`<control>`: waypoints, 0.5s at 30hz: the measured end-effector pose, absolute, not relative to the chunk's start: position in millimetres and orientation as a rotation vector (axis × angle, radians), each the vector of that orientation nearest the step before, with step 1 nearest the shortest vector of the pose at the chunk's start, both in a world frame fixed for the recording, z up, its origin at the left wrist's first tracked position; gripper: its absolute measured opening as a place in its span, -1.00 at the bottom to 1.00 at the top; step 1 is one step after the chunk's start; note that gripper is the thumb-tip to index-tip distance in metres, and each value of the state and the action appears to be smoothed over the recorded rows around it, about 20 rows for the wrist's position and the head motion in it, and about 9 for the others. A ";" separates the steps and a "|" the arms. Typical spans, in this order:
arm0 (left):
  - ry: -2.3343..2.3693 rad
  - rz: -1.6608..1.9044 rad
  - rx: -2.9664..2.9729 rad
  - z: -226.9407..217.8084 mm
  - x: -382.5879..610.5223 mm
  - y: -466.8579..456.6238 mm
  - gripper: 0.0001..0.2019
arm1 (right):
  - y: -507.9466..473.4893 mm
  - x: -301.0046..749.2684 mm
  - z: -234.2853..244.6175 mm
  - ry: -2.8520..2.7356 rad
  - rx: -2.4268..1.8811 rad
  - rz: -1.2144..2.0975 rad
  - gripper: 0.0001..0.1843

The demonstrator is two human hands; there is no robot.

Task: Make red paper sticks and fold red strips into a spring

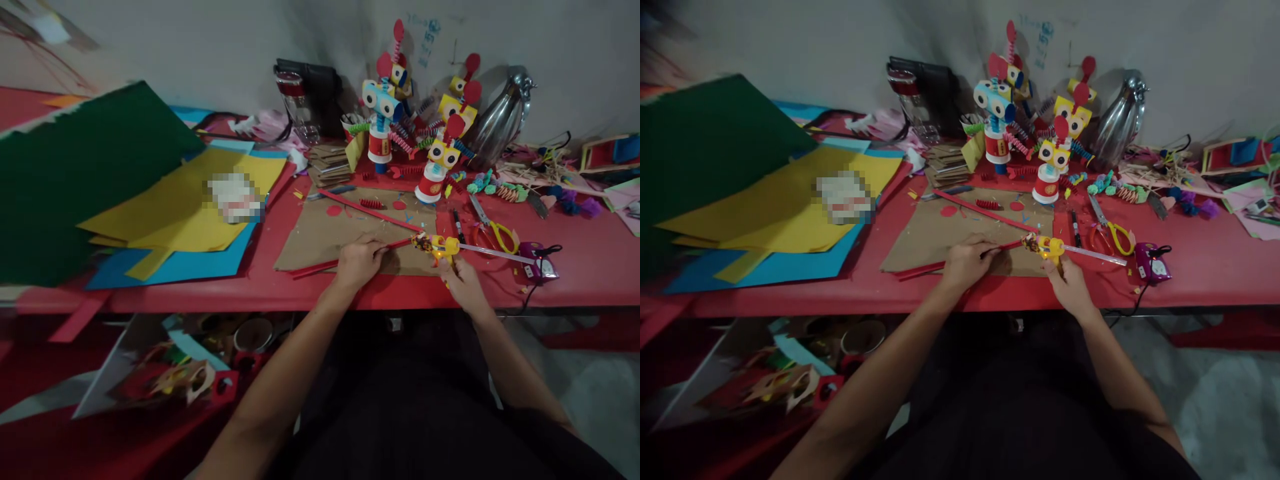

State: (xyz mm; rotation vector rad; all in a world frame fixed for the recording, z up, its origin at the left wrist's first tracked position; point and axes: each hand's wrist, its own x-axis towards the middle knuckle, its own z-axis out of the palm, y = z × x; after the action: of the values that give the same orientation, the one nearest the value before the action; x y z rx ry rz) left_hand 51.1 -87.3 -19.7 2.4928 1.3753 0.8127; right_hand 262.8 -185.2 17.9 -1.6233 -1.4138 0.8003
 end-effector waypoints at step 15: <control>1.374 0.837 2.502 -21.0 52.0 -87.4 -0.78 | -176.8 252.8 18.9 -1.609 -1.733 0.681 -0.49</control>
State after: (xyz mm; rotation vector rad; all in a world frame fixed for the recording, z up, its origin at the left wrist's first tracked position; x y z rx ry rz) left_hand 52.0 -87.4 -21.0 2.5021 1.3737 0.8370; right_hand 252.8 -176.8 18.9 -1.7327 -1.6092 0.6811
